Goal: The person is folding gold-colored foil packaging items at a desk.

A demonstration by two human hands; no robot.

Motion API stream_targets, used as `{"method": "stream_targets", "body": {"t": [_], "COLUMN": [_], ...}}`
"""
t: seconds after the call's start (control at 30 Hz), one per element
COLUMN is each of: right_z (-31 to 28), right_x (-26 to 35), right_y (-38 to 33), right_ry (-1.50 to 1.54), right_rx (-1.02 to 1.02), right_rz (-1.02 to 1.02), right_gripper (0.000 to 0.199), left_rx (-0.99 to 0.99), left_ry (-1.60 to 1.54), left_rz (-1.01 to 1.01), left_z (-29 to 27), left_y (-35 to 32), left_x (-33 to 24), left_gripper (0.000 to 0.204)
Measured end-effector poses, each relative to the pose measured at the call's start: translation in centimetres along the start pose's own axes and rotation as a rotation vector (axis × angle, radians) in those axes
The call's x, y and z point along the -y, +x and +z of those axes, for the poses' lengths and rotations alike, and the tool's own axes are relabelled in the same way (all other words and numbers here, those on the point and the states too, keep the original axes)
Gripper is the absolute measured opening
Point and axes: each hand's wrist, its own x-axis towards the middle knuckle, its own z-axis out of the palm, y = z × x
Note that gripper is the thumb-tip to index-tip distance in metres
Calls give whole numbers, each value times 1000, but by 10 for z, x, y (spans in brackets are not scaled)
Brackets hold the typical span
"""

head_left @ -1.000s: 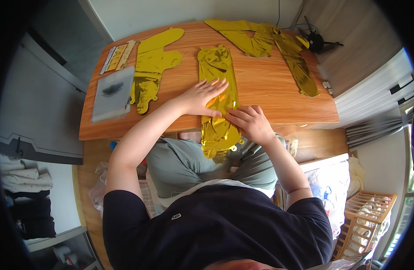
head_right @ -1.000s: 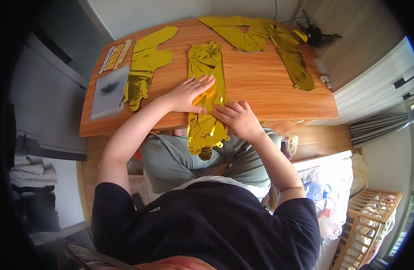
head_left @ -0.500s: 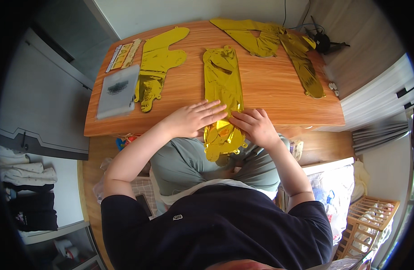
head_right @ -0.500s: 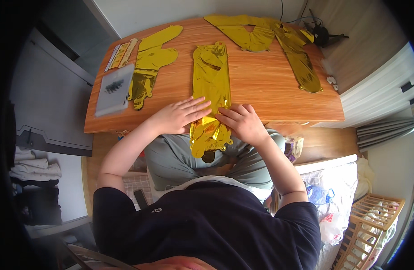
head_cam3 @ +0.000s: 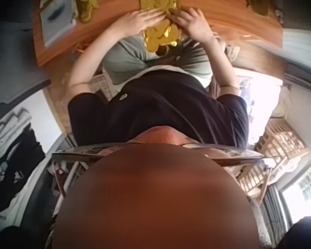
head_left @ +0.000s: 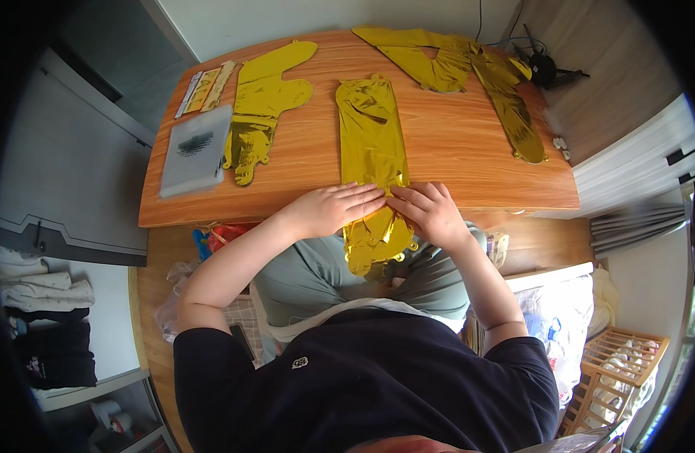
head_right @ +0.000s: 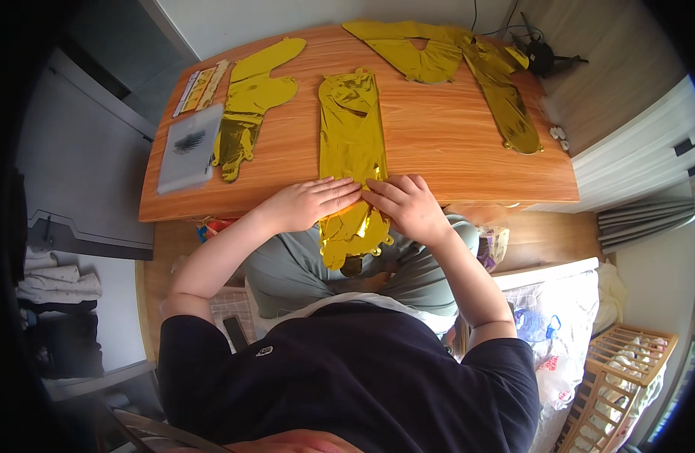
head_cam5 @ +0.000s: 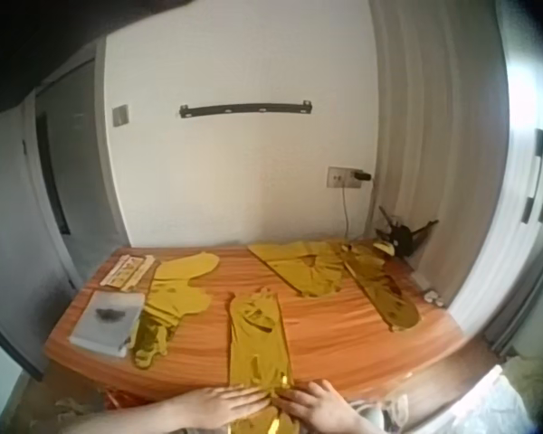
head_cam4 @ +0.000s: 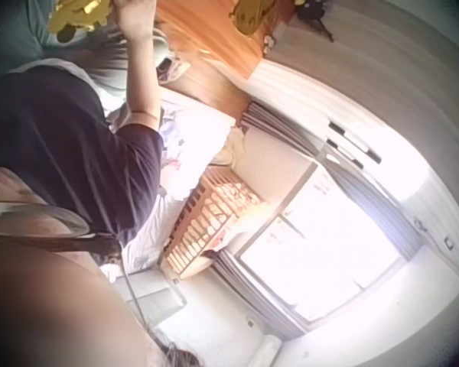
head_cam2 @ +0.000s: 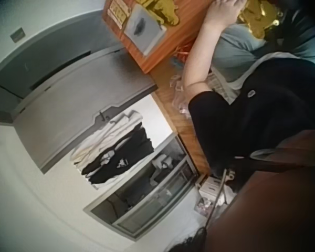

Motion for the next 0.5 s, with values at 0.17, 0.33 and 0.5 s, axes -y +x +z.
{"method": "stream_targets", "body": {"t": [0.17,0.33,0.5], "right_z": [-1,6,10], "right_x": [3,0,-1], "right_y": [0,-2,-5], "right_ry": [26,77,61], "right_rx": [-33,-88,-90], "right_rz": [32,46,53], "right_gripper": [61,62,60], "left_rx": [-8,-20,-20], "left_ry": [-19,-27,-45], "left_rz": [-27,-19,-14], "left_z": [3,10,10], "left_y": [-1,-4,-3], "left_x": [-1,0,0], "left_gripper": [53,50,50]}}
